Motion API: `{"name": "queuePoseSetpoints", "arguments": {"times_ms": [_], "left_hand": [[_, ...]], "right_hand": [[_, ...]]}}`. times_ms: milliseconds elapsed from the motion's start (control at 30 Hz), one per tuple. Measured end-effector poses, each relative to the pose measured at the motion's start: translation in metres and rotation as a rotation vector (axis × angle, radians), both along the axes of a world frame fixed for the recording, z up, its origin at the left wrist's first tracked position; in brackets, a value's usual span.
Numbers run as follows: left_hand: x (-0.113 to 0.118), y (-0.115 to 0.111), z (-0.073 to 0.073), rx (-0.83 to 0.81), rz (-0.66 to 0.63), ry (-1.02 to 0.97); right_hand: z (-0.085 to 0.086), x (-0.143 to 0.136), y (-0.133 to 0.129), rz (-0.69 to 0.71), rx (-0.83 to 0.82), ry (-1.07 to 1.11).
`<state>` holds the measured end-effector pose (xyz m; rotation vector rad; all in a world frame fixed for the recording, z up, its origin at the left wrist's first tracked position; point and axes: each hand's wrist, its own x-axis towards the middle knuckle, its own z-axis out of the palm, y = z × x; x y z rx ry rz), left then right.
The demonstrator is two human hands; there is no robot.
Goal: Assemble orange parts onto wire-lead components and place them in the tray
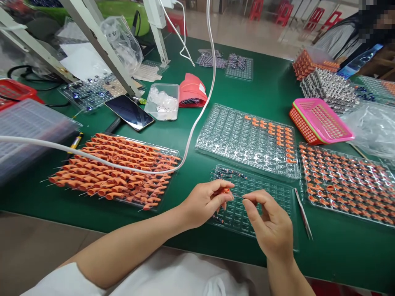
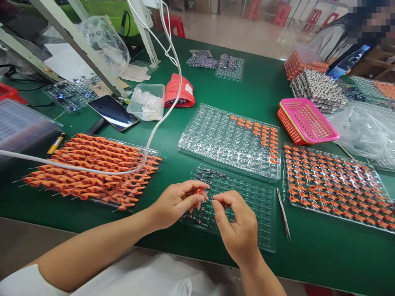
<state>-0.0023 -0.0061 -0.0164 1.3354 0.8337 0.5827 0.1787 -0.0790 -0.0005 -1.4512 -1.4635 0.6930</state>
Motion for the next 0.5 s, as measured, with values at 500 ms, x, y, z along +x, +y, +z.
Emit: {"name": "queuePoseSetpoints", "arguments": {"times_ms": [500], "left_hand": [[-0.0002, -0.0005, -0.0023, 0.27, 0.059, 0.07]], "right_hand": [[0.0055, -0.0017, 0.0039, -0.055, -0.092, -0.119]]}}
